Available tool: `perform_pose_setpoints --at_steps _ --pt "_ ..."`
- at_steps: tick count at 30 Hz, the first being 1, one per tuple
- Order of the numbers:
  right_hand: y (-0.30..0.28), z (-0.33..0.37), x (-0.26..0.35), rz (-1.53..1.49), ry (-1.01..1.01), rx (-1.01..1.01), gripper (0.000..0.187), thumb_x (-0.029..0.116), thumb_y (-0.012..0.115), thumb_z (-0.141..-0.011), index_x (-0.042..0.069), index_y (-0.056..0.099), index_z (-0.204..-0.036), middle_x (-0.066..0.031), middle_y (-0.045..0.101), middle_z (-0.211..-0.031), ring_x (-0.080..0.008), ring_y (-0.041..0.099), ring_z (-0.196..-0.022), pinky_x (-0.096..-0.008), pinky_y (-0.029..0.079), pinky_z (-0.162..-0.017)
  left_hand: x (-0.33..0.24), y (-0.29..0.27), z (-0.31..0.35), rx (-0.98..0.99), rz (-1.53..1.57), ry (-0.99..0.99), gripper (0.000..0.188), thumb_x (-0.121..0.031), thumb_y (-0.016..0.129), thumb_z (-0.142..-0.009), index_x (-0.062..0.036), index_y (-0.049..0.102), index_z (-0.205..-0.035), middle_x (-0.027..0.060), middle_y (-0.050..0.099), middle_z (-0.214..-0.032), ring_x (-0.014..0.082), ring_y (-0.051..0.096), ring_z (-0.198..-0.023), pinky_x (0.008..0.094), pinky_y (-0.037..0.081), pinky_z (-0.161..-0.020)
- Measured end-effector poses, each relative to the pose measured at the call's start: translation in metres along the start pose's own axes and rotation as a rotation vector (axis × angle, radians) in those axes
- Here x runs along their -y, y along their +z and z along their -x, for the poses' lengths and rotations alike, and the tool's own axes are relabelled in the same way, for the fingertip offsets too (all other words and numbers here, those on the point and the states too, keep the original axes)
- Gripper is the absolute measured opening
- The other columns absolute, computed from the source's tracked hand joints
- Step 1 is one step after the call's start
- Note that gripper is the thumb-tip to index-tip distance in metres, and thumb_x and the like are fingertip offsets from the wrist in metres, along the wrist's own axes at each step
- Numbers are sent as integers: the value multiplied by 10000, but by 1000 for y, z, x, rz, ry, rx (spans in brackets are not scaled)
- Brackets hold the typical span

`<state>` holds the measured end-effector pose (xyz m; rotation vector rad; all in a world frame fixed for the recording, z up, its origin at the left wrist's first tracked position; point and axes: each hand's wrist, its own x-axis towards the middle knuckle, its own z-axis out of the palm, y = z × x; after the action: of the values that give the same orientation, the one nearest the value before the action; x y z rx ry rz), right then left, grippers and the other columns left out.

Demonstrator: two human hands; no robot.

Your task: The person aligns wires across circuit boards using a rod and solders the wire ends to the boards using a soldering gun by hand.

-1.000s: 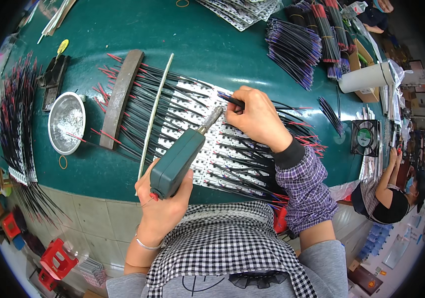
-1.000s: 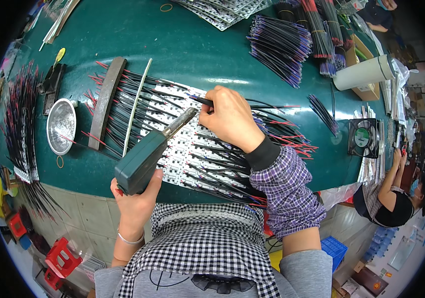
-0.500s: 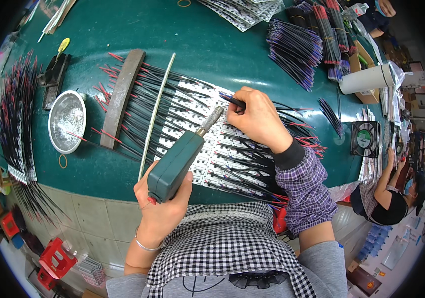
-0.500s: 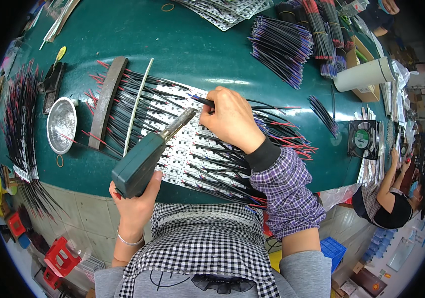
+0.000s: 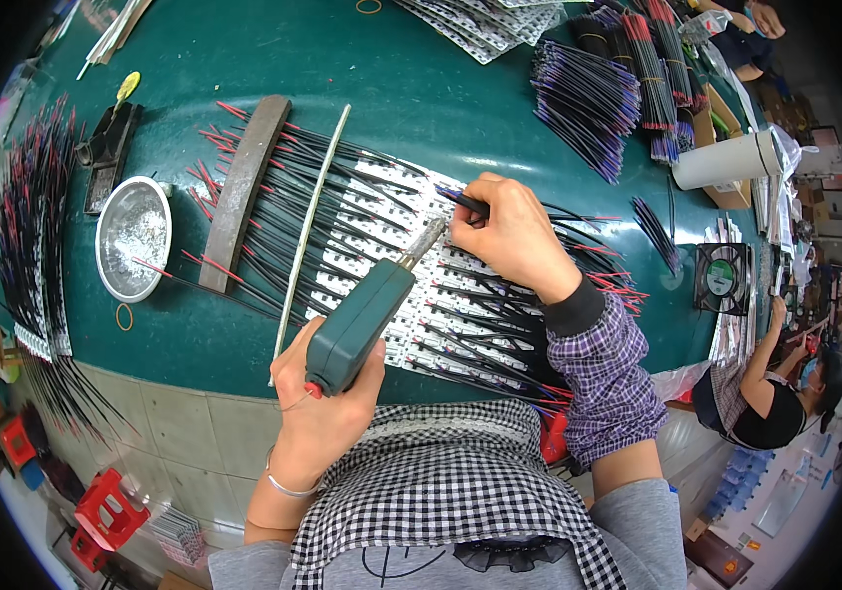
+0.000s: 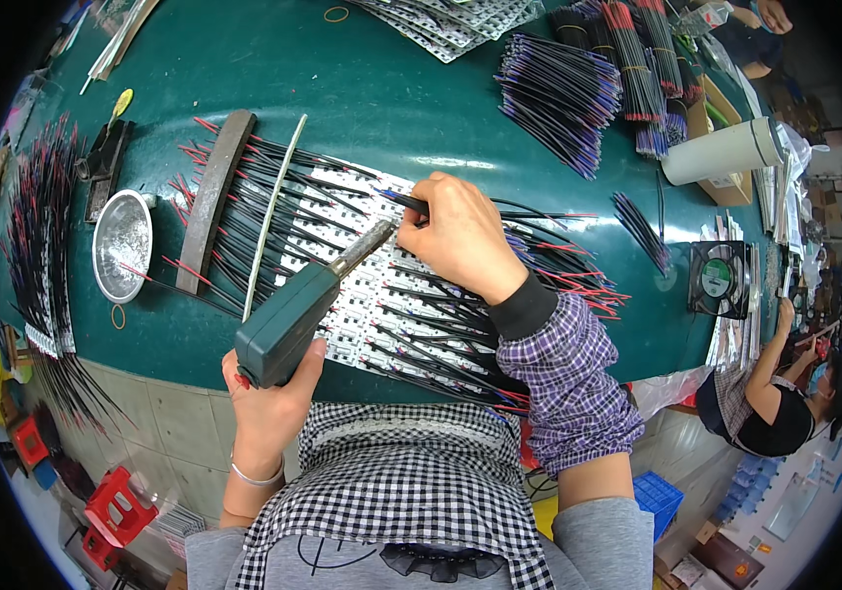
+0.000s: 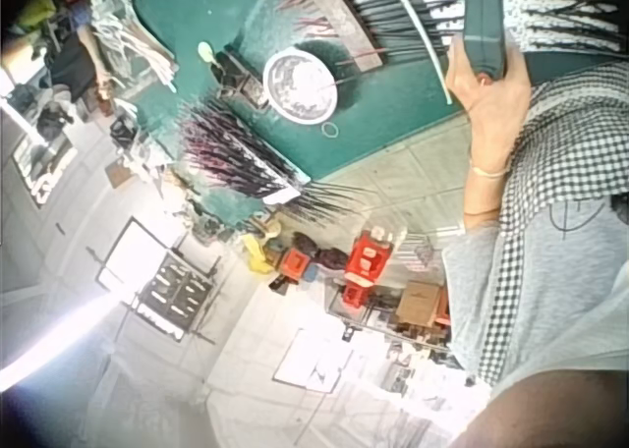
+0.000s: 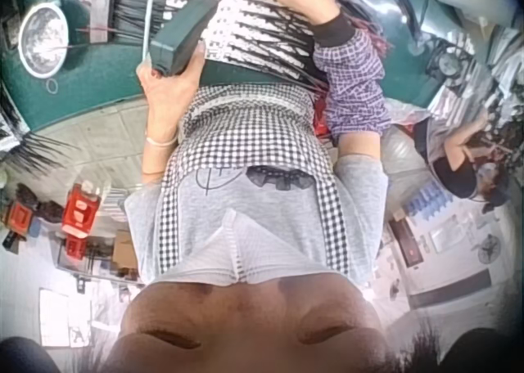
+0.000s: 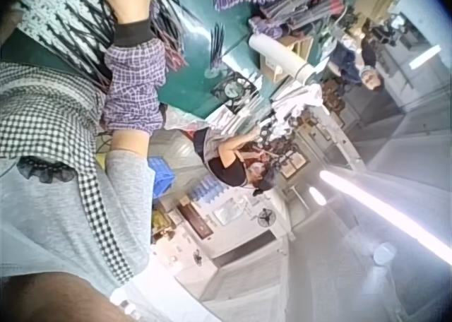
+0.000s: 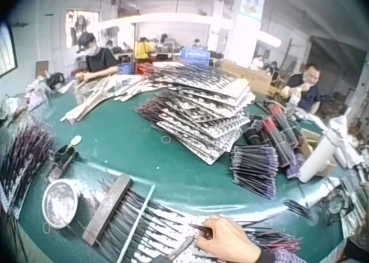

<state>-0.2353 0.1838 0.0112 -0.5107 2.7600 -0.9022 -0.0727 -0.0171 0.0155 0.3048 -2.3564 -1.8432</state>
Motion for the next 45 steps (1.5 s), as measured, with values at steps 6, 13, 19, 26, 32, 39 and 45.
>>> perform_pose_setpoints --at_steps 6,13,19,26,32,39,45 --pt "-1 -1 1 -8 2 21 170 124 687 -771 -46 668 -772 -186 636 -824 -379 635 -792 -470 485 -726 -8 -4 7 -114 78 -55 132 -10 787 -810 20 705 -909 46 667 -781 125 597 -623 267 473 -581" --pt "1 2 -5 -22 -19 12 185 128 676 -793 -55 648 -804 -190 616 -839 -388 619 -809 -478 469 -733 6 -15 23 -152 150 -97 304 58 751 -844 47 688 -1141 98 729 -962 78 585 -596 223 438 -496" --pt "-8 9 -8 -9 -154 7 181 136 640 -939 -42 631 -968 -197 594 -925 -389 609 -833 -471 465 -755 3 -18 27 -150 162 -131 357 50 748 -847 48 667 -1194 113 730 -1044 84 592 -607 225 454 -503" --pt "-75 20 13 184 -269 -415 72 58 592 -974 -4 583 -1009 -174 603 -915 -377 640 -795 -435 489 -683 13 -23 29 -198 185 -82 341 46 742 -854 54 667 -1186 122 728 -1062 84 592 -611 222 455 -508" --pt "-74 -16 4 1297 -335 -200 116 160 656 -857 108 644 -960 -49 609 -899 -205 671 -803 -359 544 -573 9 -27 31 -218 225 -86 337 45 743 -855 62 662 -1181 136 724 -1071 83 581 -599 224 451 -504" --pt "-21 -40 -8 1482 -266 153 149 140 699 -817 83 778 -929 -40 530 -969 -235 528 -948 -401 476 -630 3 -29 44 -263 334 -196 347 53 780 -828 53 695 -1164 110 736 -1101 160 699 -989 284 555 -873" --pt "-27 9 25 865 -546 -238 118 76 645 -761 39 613 -868 -78 496 -908 -227 560 -872 -327 515 -576 10 -34 41 -275 349 -259 350 56 780 -826 46 699 -1167 103 735 -1109 154 695 -985 284 553 -864"
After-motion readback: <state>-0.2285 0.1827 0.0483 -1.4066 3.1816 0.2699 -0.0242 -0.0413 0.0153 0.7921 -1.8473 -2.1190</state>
